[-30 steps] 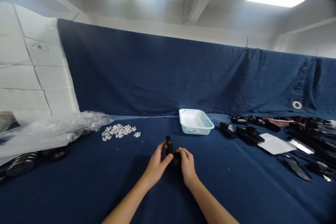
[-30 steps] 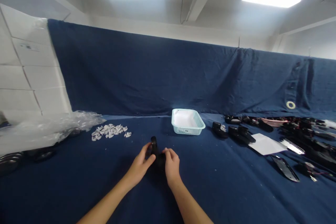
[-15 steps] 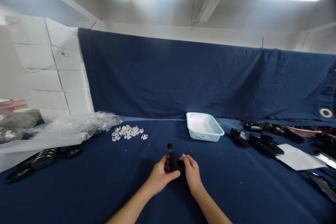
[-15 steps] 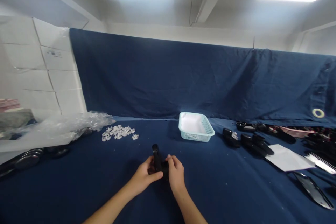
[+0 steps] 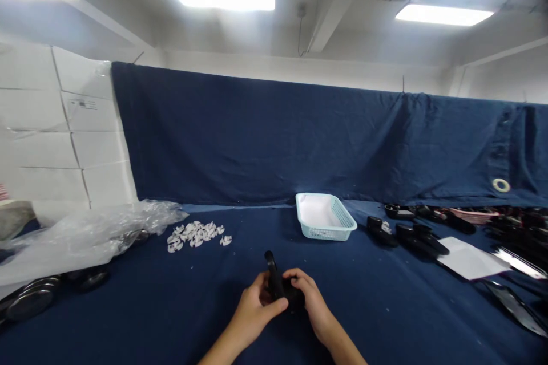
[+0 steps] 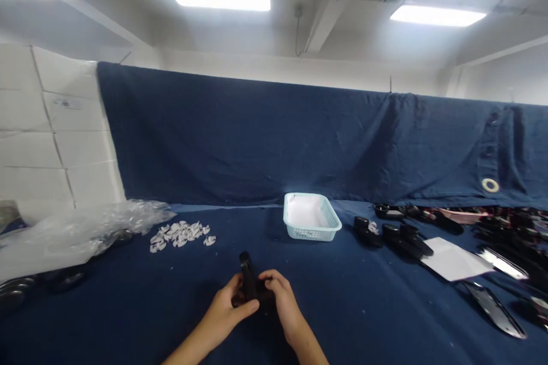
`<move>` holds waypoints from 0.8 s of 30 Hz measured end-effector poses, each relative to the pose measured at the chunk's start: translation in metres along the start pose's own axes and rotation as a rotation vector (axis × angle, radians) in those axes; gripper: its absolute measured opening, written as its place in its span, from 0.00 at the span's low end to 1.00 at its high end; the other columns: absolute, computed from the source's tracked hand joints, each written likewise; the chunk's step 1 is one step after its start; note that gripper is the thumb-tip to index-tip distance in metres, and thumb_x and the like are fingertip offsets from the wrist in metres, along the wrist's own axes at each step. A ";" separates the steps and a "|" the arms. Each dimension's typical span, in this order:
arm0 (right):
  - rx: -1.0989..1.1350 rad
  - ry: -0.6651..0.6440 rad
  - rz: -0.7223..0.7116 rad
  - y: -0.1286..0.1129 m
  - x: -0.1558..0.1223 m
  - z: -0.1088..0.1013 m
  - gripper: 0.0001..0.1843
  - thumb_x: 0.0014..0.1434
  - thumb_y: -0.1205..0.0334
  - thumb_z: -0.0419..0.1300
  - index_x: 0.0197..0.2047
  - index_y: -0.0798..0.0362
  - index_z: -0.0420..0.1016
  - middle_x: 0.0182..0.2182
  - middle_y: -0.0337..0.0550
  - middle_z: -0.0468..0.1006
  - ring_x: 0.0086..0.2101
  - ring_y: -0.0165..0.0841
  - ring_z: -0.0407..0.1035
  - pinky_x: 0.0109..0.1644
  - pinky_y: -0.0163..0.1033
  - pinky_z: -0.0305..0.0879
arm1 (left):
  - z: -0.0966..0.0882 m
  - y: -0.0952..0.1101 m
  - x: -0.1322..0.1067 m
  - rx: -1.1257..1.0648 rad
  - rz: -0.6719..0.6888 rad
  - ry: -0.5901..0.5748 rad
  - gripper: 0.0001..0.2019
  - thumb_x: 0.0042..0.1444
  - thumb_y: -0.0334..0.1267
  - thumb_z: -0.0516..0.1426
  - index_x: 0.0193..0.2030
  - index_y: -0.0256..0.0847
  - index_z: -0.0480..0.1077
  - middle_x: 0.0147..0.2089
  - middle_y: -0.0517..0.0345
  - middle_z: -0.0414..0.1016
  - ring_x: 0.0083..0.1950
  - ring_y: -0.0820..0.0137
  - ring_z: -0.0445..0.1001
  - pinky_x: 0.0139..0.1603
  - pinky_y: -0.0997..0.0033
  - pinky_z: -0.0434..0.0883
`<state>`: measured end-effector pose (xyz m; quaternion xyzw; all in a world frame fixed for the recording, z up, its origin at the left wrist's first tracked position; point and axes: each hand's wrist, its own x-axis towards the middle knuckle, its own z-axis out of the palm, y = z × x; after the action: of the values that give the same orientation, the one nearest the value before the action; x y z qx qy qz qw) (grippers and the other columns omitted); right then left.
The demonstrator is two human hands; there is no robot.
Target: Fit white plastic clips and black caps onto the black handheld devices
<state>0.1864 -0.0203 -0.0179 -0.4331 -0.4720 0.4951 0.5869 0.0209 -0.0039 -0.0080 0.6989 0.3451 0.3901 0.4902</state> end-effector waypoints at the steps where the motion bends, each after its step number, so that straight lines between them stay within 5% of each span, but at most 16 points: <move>1: 0.001 0.008 0.004 0.001 0.001 0.001 0.13 0.50 0.58 0.53 0.34 0.51 0.76 0.27 0.41 0.73 0.28 0.35 0.66 0.27 0.33 0.61 | 0.000 0.002 0.000 0.002 0.000 -0.003 0.23 0.49 0.43 0.62 0.51 0.39 0.65 0.44 0.52 0.76 0.42 0.63 0.75 0.42 0.68 0.70; 11: -0.062 0.118 -0.032 0.011 0.002 0.006 0.11 0.51 0.56 0.52 0.30 0.52 0.73 0.22 0.36 0.64 0.21 0.30 0.58 0.18 0.30 0.56 | 0.002 0.005 -0.002 0.093 0.012 0.013 0.21 0.49 0.46 0.61 0.48 0.39 0.67 0.39 0.55 0.77 0.40 0.64 0.75 0.40 0.69 0.69; 24: -0.206 0.229 -0.096 0.014 0.001 0.008 0.16 0.52 0.52 0.52 0.31 0.54 0.75 0.23 0.38 0.69 0.22 0.30 0.62 0.16 0.29 0.57 | 0.004 0.001 -0.005 0.111 0.053 0.062 0.23 0.48 0.47 0.62 0.48 0.38 0.68 0.39 0.54 0.77 0.39 0.63 0.75 0.41 0.66 0.69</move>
<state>0.1758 -0.0170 -0.0295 -0.5215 -0.4704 0.3627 0.6125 0.0222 -0.0096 -0.0087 0.7216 0.3627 0.4044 0.4291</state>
